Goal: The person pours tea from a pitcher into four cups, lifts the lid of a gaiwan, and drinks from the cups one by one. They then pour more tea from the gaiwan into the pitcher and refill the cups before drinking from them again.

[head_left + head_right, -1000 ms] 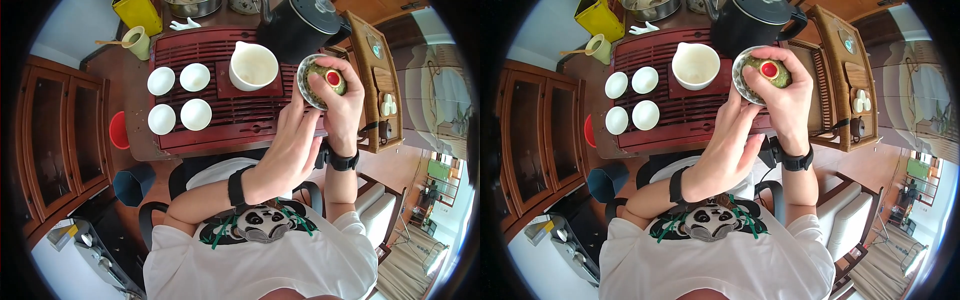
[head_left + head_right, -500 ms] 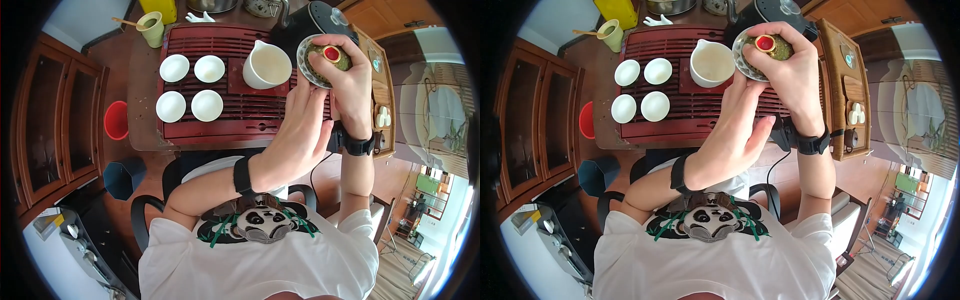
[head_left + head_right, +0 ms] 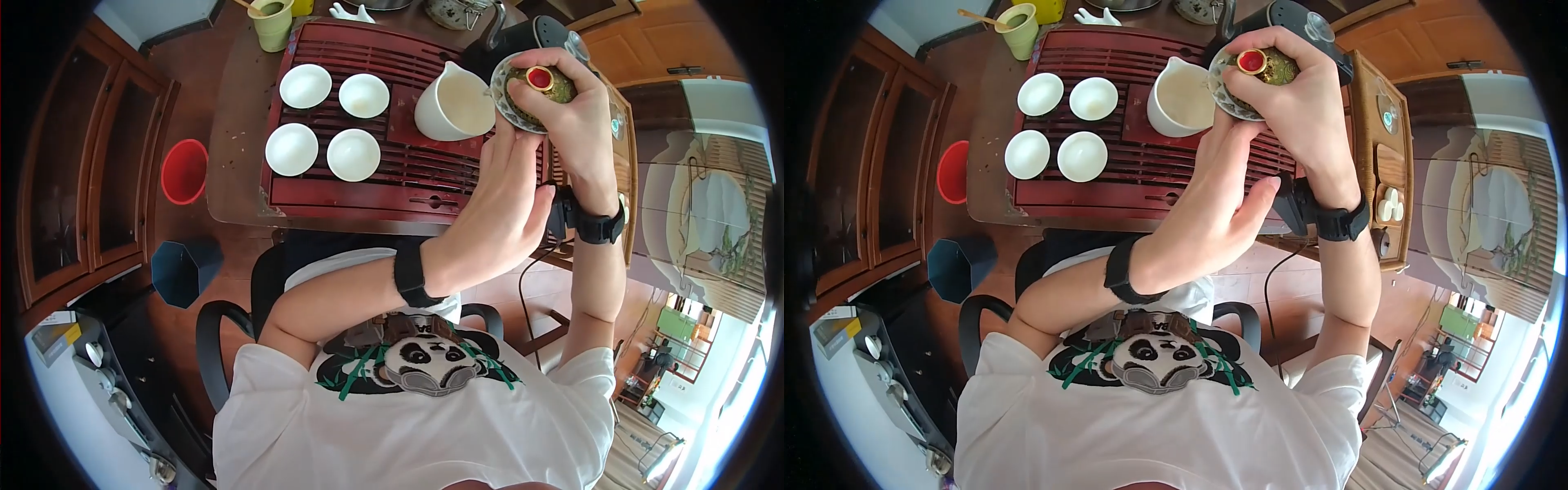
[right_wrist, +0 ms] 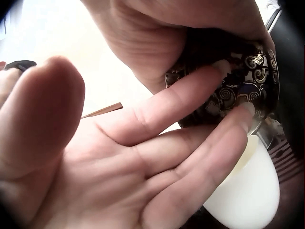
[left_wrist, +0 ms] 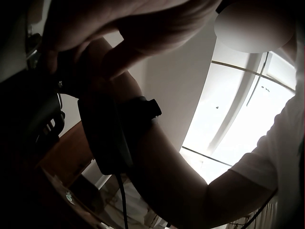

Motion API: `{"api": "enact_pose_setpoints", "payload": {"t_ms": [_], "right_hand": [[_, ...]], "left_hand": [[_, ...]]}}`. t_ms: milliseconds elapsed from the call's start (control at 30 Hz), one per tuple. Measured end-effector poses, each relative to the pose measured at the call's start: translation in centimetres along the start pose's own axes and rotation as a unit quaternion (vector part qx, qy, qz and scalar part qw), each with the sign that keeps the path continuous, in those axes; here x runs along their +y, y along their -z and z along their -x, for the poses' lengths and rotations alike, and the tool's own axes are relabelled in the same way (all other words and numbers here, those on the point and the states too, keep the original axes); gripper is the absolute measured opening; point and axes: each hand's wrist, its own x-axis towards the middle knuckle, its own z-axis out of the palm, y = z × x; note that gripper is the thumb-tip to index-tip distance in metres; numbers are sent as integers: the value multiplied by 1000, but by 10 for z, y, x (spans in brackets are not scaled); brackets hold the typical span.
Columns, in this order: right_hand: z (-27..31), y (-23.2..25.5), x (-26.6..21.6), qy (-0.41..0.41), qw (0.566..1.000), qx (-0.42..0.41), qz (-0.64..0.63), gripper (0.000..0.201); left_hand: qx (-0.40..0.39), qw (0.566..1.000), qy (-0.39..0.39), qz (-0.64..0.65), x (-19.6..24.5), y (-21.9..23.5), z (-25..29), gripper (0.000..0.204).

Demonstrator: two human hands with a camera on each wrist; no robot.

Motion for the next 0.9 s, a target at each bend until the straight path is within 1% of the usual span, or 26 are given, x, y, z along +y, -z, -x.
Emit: {"api": "enact_pose_setpoints", "payload": {"t_ms": [67, 133, 167, 233, 367, 433, 533, 667, 767, 867, 900], "right_hand": [[-4, 1, -2, 8, 1000, -13, 26, 19], [-9, 2, -4, 31, 995, -40, 82, 21], [-11, 1, -3, 32, 995, -44, 84, 21], [-17, 1, -1, 55, 992, -67, 92, 23], [-24, -1, -3, 51, 988, -104, 103, 23], [-27, -1, -4, 66, 984, -111, 122, 23], [-28, -1, -9, 71, 981, -121, 136, 23], [-29, -2, -12, 72, 979, -128, 144, 22], [-30, -2, -14, 82, 973, -137, 167, 22], [-32, -2, -14, 95, 968, -146, 182, 22], [-32, -2, -15, 90, 966, -149, 191, 22]], "left_hand": [[16, 1000, 3, 6, -5, -3, 0, 59], [20, 999, -37, 5, -10, -5, -2, 73], [25, 999, -36, 6, -11, -6, -2, 73], [41, 998, -39, 11, -13, -9, -2, 67], [68, 997, -36, 30, -14, -13, -3, 64], [74, 994, 4, 77, -10, -13, -3, 54], [88, 994, -14, 64, -12, -14, -4, 55], [103, 993, -13, 53, -14, -18, -1, 56], [96, 994, -13, 50, -13, -17, -1, 58], [96, 991, 4, 88, -12, -17, -1, 58], [92, 992, -14, 80, -14, -17, -1, 60]]}}
